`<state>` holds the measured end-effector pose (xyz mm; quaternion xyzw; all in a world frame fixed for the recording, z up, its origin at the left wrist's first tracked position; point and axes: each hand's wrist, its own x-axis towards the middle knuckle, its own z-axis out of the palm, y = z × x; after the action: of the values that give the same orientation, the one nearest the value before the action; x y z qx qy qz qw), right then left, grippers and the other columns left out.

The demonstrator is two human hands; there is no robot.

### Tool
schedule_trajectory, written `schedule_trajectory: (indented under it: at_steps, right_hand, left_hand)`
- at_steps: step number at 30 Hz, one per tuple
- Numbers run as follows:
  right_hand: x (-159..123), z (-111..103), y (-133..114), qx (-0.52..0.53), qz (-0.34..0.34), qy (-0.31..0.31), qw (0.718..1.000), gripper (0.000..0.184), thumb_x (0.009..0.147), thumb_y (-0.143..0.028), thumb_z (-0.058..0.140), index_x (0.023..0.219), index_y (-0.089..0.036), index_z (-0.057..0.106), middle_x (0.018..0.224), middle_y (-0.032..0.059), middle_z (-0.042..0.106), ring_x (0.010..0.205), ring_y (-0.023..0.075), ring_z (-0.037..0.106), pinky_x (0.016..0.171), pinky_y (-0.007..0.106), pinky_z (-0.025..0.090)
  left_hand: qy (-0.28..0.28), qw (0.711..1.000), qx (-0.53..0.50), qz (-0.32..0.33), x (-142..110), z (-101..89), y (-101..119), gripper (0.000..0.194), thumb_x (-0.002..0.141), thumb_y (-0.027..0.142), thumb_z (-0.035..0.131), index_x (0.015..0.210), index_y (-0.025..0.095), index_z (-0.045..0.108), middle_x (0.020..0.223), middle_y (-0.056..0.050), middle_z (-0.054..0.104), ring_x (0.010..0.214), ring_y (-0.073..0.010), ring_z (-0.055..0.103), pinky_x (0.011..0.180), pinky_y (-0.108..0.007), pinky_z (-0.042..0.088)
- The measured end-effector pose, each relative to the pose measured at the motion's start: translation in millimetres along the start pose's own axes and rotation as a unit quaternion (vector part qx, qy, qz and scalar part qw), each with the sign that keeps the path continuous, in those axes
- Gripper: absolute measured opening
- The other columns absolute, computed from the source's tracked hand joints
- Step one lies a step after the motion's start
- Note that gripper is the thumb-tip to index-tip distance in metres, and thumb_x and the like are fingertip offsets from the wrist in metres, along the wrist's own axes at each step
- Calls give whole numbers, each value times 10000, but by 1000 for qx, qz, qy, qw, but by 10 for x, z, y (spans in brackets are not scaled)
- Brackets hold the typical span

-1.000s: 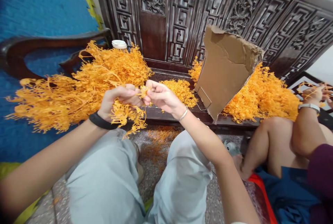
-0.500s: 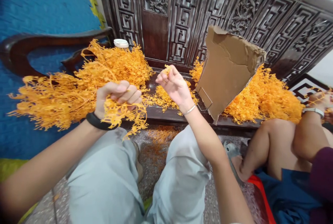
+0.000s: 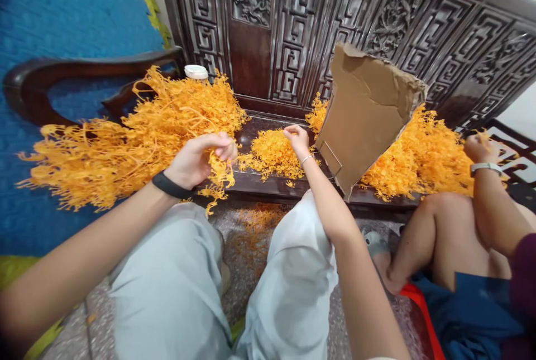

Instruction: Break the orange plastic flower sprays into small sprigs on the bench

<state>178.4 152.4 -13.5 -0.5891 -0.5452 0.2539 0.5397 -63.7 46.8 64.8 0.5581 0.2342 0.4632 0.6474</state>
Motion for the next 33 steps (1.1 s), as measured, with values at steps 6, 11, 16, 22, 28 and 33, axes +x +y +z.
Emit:
schedule_trajectory:
  at_steps: [6, 11, 16, 22, 28, 33]
  right_hand:
    - [81, 54, 177, -96, 22, 24, 995, 114, 614, -209, 608, 712, -152, 624, 666, -6, 584, 675, 126, 519, 701, 260, 411]
    - [84, 136, 184, -122, 18, -1, 992, 124, 595, -148, 605, 716, -142, 629, 598, -26, 524, 608, 114, 474, 673, 256, 389]
    - [66, 188, 126, -131, 13, -4, 991, 246, 606, -87, 573, 839, -146, 624, 567, -55, 469, 576, 107, 440, 648, 251, 374]
    - [-73, 208, -234, 76, 46, -53, 995, 131, 730, -247, 602, 810, -145, 582, 591, -51, 460, 519, 67, 407, 534, 203, 369]
    - [-469, 125, -743, 187, -24, -365, 912, 440, 783, -568, 521, 922, -164, 628, 837, 41, 620, 739, 108, 584, 694, 248, 485]
    - [-719, 103, -975, 154, -96, -372, 911, 260, 699, -378, 699, 817, -159, 623, 756, -2, 632, 672, 84, 570, 695, 243, 478]
  left_hand:
    - [8, 1000, 9, -11, 4, -29, 4, 185, 658, 214, 560, 485, 166, 515, 542, 7, 514, 590, -111, 482, 654, -273, 390]
    - [7, 1000, 20, -19, -1, -56, 15, 232, 682, 249, 553, 468, 163, 521, 564, -10, 568, 629, -120, 530, 714, -267, 394]
    - [14, 999, 23, -20, -11, -81, 20, 206, 688, 259, 557, 509, 160, 546, 626, -17, 613, 667, -129, 558, 764, -279, 407]
    - [22, 1000, 21, -5, -17, -108, 23, 226, 709, 274, 552, 512, 164, 548, 628, -10, 607, 681, -134, 560, 787, -285, 409]
    - [41, 999, -21, -3, -12, -106, 10, 193, 713, 266, 574, 554, 156, 581, 651, -1, 586, 715, -119, 549, 784, -261, 411]
    - [52, 997, -48, -30, -12, -114, 18, 199, 710, 279, 591, 556, 153, 575, 670, -4, 585, 720, -116, 558, 752, -248, 430]
